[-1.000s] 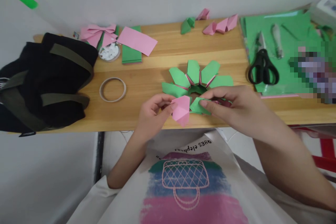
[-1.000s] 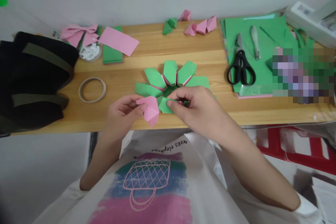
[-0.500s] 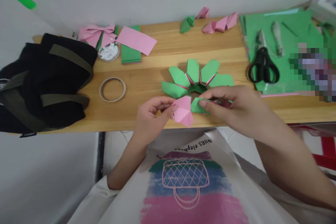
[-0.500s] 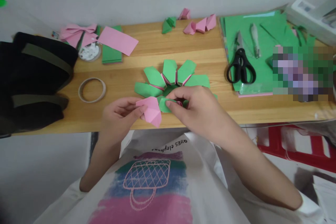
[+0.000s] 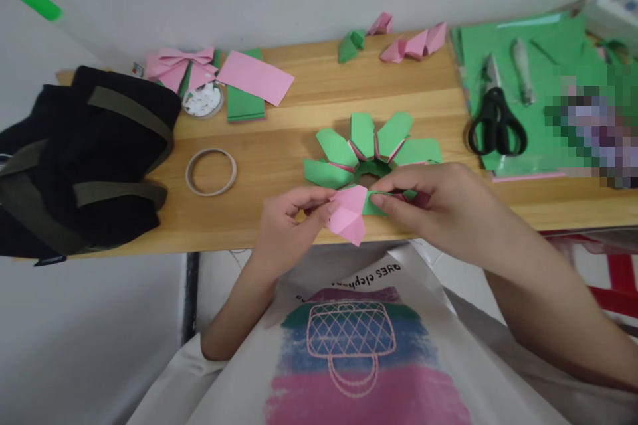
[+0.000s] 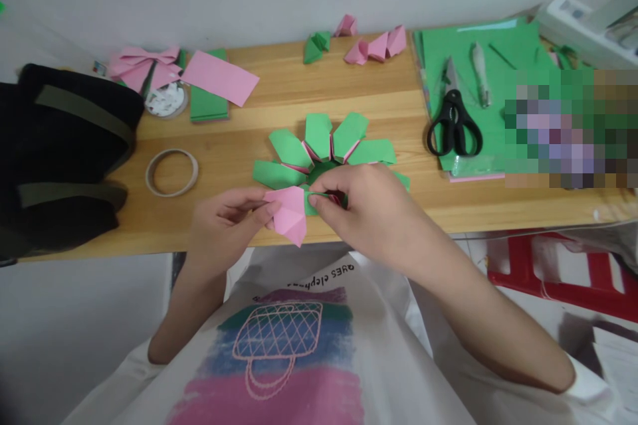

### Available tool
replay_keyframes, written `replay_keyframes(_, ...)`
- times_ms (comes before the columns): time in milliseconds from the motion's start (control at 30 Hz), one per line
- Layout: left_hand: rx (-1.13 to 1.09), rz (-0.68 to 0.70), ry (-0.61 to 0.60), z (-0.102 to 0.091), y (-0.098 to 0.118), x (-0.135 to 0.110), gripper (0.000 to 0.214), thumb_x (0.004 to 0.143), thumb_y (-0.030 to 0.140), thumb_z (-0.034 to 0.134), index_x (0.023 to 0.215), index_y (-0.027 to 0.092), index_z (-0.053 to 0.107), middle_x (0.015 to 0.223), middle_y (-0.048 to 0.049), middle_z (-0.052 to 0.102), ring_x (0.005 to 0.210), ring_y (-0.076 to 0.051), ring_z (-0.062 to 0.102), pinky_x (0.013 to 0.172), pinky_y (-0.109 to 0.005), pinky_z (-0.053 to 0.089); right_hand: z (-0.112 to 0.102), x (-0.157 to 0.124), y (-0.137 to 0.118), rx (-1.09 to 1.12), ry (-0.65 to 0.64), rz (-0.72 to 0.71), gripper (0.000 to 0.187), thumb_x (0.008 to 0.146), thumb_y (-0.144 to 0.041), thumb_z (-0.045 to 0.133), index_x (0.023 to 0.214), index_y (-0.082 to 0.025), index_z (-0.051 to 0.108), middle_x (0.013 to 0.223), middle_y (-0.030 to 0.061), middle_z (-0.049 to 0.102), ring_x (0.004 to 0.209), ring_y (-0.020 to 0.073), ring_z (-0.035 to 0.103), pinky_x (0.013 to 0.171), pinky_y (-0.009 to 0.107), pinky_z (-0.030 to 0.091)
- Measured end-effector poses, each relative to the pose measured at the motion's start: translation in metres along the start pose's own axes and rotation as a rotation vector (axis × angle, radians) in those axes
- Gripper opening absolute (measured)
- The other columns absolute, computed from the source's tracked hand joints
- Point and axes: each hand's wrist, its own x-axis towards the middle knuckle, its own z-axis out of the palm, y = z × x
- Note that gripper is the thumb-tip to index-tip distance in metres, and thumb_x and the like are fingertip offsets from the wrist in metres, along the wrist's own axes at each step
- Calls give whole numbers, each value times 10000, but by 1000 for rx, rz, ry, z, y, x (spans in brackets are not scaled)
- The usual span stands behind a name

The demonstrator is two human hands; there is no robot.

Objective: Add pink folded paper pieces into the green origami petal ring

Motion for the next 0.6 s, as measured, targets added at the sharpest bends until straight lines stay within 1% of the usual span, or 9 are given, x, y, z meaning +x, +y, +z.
replay_keyframes(100,41,16,2,1,-1,0,86,772,220,708,835,192,760,744,0,750,603,-99,645,549,-192,523,-2,-1,1,-18,-25,13,215,838,-234,539,712,-194,708,599,-24,623,514,90,445,511,235,329)
replay_keyframes(167,63,10,3,2,-1,0,88,777,229,699,828,190,759,743,-4,750,606,-106,648,554,-202,526,-5,-3,1,-48,-26,28,187,820,-218,541,782,-208,723,693,-19,683,537,95,493,521,232,352)
replay_keyframes(200,71,6,0,2,-1,0,89,780,233,696,824,189,759,740,-7,750,611,-111,651,560,-208,529,-6,-4,0,-86,-23,34,183,805,-205,543,810,-212,726,746,-13,706,562,102,527,535,234,365)
replay_keyframes(267,85,4,-5,4,-2,0,91,784,235,694,825,191,763,743,-10,754,629,-118,660,572,-212,529,-7,-6,-2,-216,-21,47,176,788,-192,545,802,-208,721,783,7,718,610,129,571,561,253,369)
replay_keyframes(333,95,21,-5,5,-3,-1,90,789,227,695,836,202,769,768,-7,763,659,-118,670,590,-205,525,-8,-7,-4,-350,-39,61,174,794,-197,537,759,-198,707,748,24,704,619,152,575,565,274,348)
replay_keyframes(400,104,44,4,5,-3,-2,99,793,211,693,853,216,772,808,-1,773,694,-114,683,616,-196,527,-8,-8,-6,-414,-63,71,188,812,-205,520,744,-193,695,700,26,680,590,155,554,554,282,321)
replay_keyframes(500,144,66,11,5,1,-4,115,799,194,685,867,223,773,835,4,779,730,-119,701,646,-194,541,-7,-8,-7,-419,-72,67,195,825,-192,501,743,-193,678,647,15,647,546,143,517,545,281,300)
replay_keyframes(600,221,99,10,4,7,-5,129,814,187,668,879,225,773,831,10,780,707,-118,701,640,-201,548,-6,-8,-8,-408,-55,54,199,835,-191,491,754,-194,673,633,10,631,532,138,500,536,279,284)
